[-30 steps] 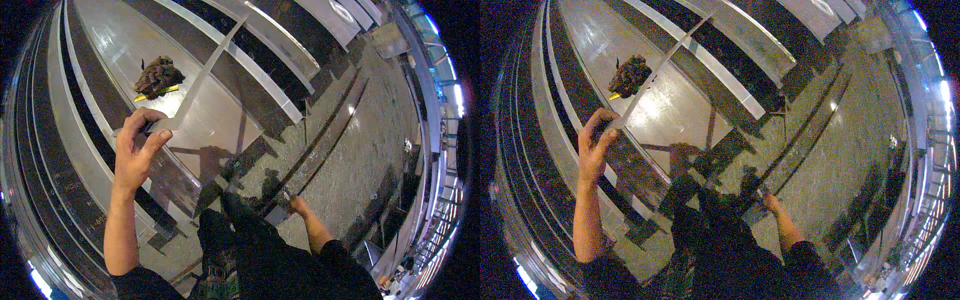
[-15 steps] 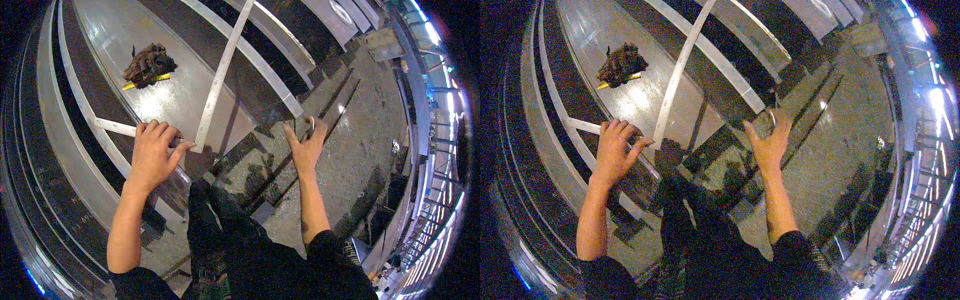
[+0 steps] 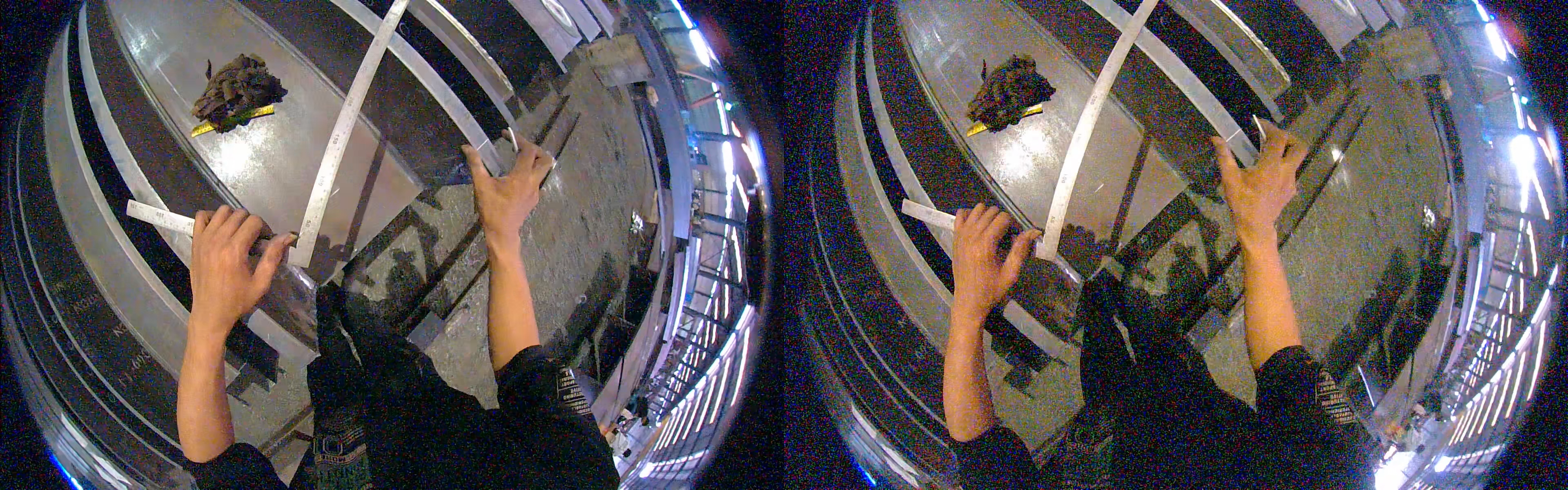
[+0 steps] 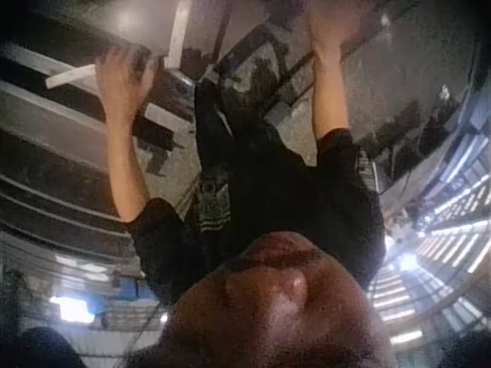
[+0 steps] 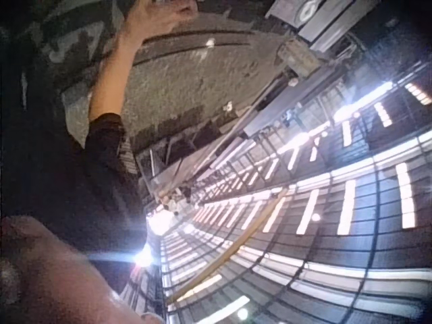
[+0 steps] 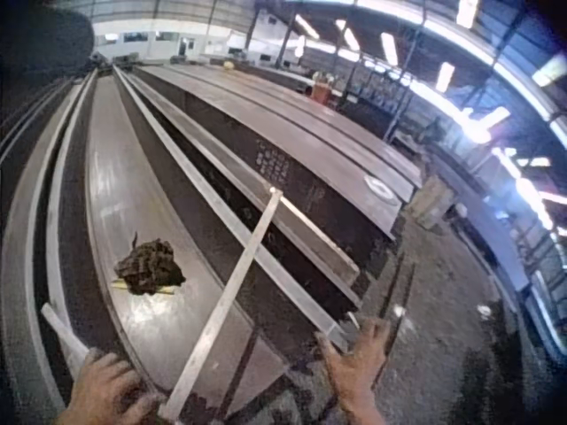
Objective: The person wipes a metal sheet with a cloth, then uses a tape measure, a try square, and a white marker to measure and mark lines on the sheet. The person repeatedly repositions the try square and marks multiple lines on the same sheet.
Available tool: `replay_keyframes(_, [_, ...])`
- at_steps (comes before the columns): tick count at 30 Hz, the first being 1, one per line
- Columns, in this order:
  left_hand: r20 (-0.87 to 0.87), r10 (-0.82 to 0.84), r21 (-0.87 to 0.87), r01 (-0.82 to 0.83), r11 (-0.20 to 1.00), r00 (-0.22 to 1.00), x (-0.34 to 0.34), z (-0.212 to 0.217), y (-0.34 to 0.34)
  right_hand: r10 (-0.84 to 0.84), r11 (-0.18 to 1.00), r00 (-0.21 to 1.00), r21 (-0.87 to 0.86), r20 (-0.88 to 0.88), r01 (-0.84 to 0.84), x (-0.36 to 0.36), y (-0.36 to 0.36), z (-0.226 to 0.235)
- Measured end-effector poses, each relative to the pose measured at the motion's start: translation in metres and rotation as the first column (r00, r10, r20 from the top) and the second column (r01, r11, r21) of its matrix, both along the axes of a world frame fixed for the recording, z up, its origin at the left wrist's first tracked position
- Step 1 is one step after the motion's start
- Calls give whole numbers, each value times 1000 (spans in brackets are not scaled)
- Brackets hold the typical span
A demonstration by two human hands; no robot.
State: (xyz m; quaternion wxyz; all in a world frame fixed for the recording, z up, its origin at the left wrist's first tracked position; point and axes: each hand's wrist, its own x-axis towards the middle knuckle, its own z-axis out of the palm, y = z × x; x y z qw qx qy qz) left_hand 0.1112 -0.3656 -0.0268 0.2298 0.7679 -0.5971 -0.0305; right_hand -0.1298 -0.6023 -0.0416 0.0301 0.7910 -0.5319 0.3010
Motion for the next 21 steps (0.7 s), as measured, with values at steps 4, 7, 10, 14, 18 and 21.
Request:
replay_keyframes(4, [-22, -6, -3, 6, 1000, 1000, 1, -2, 0, -25, 1000, 998, 8, -61, 26, -4, 4, 6])
replay_keyframes(7, [-2, -12, -21, 12, 1000, 1000, 1, -4, 0, 70, 996, 991, -47, -117, -76, 11, 5, 9])
replay_keyframes(10, [-15, 12, -7, -12, 1000, 1000, 3, -1, 3, 312, 936, 940, 215, -140, -279, -17, 28, -8])
replay_keyframes(14, [-29, -7, -36, 6, 999, 1000, 2, -5, 2, 414, 898, 731, 372, -543, -232, -39, 55, -76])
replay_keyframes(18, [-65, 11, 124, -3, 992, 998, 4, -8, 4, 490, 857, 483, 502, -725, -116, -33, 27, -134])
replay_keyframes(21, [-59, 15, 120, -8, 993, 998, 4, -5, 4, 486, 849, 480, 525, -731, -60, -25, 14, -164])
